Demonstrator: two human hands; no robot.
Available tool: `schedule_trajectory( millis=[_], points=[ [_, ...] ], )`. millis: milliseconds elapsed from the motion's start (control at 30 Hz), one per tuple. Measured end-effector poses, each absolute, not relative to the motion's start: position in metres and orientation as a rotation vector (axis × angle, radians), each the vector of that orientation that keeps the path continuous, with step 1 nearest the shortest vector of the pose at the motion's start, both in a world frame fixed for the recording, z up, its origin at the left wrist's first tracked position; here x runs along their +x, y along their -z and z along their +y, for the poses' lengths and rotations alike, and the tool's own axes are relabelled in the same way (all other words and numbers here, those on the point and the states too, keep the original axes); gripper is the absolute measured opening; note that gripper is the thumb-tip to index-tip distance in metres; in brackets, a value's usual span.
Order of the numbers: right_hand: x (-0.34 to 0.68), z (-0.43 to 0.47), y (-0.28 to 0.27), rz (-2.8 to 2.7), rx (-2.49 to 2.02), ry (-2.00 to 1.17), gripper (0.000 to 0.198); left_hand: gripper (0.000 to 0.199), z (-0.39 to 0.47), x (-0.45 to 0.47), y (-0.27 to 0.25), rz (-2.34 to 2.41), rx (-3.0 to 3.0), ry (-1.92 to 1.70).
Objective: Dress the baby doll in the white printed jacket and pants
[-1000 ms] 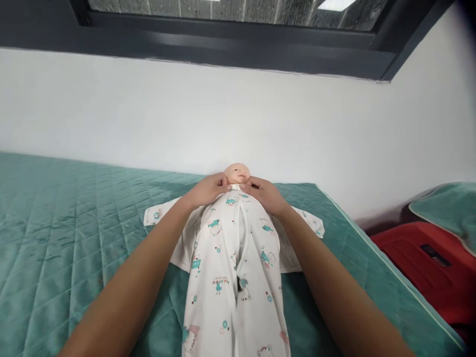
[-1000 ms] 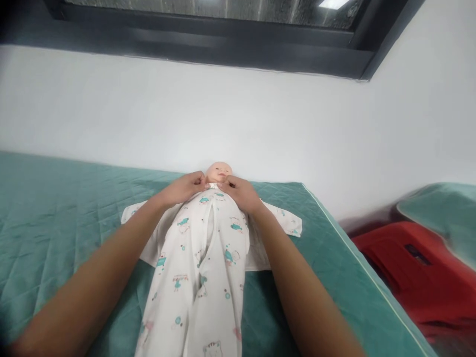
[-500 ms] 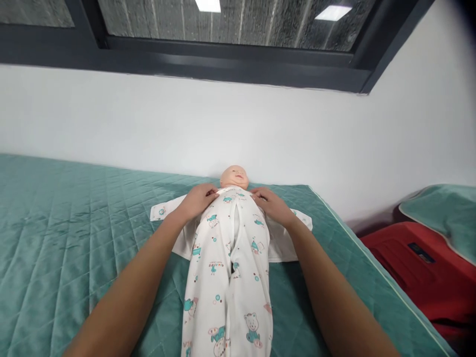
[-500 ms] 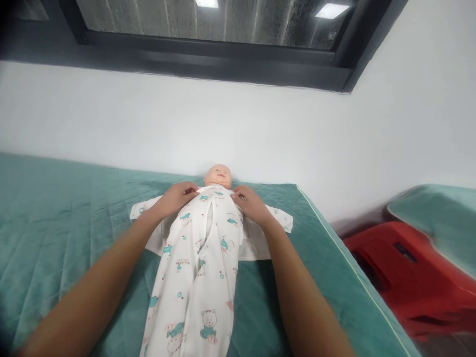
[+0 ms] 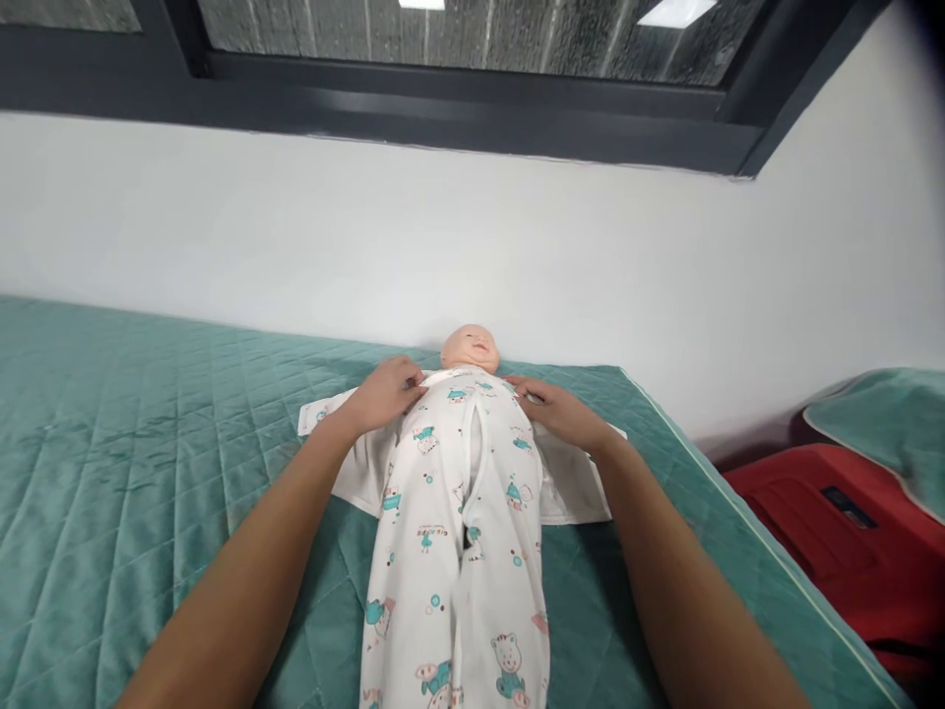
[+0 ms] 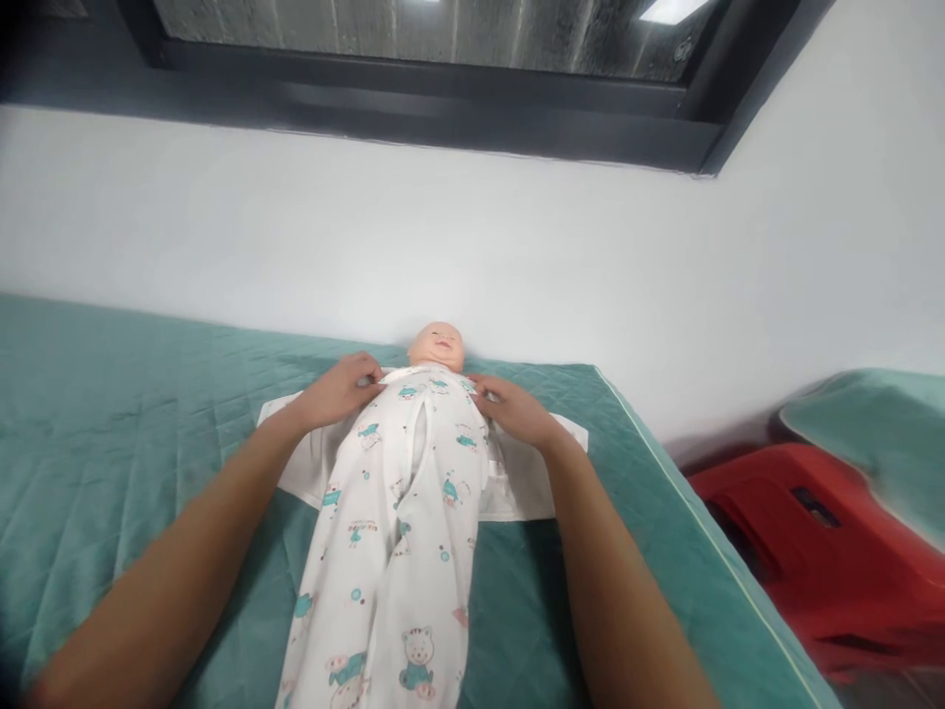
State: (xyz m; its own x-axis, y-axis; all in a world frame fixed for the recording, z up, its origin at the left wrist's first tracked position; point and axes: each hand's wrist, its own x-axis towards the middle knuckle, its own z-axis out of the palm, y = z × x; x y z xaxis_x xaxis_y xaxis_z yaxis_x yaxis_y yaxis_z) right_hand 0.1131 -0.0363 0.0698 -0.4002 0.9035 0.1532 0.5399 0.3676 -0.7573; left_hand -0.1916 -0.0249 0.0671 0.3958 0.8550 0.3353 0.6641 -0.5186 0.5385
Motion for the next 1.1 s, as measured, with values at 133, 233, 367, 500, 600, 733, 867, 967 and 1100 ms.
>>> schedule_trajectory(
  millis=[133,233,367,500,600,733,867,967,1100],
  points=[
    [0.113,-0.029,-0.062,-2.019,-1.382,-0.627,0.032,0.015,-0.021,-0.193,-0.063,1.523,2.18,-0.858],
    [0.109,-0.023,-0.058,-1.957,-1.509,-0.491,0.029,0.015,-0.016,-0.192,-0.058,1.654,2.1,-0.883],
    [0.098,-0.022,-0.051,-1.833,-1.629,-0.382,0.026,0.012,-0.011,-0.187,-0.048,1.692,2.071,-0.97],
    [0.09,-0.026,-0.042,-1.784,-1.571,-0.284,0.023,0.022,-0.017,-0.182,-0.043,1.629,2.302,-0.929],
    [0.087,-0.031,-0.039,-1.888,-1.434,-0.224,0.032,0.028,-0.025,-0.178,-0.042,1.694,2.587,-0.759],
    [0.09,-0.038,-0.037,-2.091,-1.263,-0.164,0.041,0.032,-0.034,-0.178,-0.039,1.751,2.695,-0.654],
    [0.096,-0.052,-0.03,-2.083,-1.319,-0.088,0.045,0.046,-0.044,-0.185,-0.03,1.71,2.714,-0.665],
    [0.099,-0.069,-0.019,-2.027,-1.357,-0.062,0.046,0.055,-0.055,-0.192,-0.019,1.713,2.735,-0.717],
    [0.098,-0.099,-0.006,-1.942,-1.389,-0.103,0.048,0.056,-0.082,-0.199,-0.007,1.754,2.739,-0.765]
  ],
)
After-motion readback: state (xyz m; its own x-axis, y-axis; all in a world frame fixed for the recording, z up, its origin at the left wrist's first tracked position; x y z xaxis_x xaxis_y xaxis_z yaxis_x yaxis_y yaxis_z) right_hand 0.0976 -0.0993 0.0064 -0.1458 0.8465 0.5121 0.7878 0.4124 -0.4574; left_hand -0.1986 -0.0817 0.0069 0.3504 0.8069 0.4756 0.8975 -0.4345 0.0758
